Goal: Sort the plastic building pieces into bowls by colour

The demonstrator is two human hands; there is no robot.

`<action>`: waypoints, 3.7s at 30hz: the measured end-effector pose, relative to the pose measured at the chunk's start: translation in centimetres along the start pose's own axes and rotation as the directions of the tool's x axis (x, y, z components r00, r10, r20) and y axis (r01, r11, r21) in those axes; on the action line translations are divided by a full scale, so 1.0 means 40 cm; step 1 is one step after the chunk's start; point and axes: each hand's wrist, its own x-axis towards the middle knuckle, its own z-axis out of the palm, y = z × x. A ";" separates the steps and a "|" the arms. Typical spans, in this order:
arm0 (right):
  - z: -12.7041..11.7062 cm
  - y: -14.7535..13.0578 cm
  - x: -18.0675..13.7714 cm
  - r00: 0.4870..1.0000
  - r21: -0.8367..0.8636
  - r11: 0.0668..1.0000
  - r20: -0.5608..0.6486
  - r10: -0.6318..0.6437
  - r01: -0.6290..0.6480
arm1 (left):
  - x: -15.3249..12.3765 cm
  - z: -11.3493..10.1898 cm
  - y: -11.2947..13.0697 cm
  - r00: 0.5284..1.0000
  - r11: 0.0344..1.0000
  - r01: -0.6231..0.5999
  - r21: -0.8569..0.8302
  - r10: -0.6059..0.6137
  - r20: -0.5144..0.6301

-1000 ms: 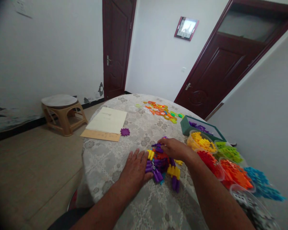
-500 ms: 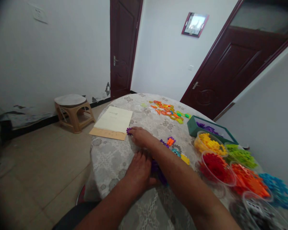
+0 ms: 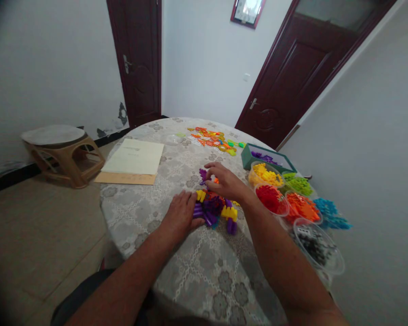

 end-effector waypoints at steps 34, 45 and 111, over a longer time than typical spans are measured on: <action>0.130 -0.052 -0.266 0.904 0.085 0.993 -0.427 -0.039 0.083 | 0.041 -0.112 0.115 0.991 0.666 0.121 -0.736 -0.121 0.053; 0.145 0.015 -0.257 0.902 -0.121 0.977 -0.418 0.112 -0.177 | 0.040 -0.142 0.089 0.903 0.236 0.278 -0.931 -0.394 0.170; 0.107 -0.079 -0.268 0.852 0.721 0.616 -0.068 0.519 -0.317 | 0.000 -0.092 0.197 0.878 -0.331 0.325 -0.886 -0.242 0.412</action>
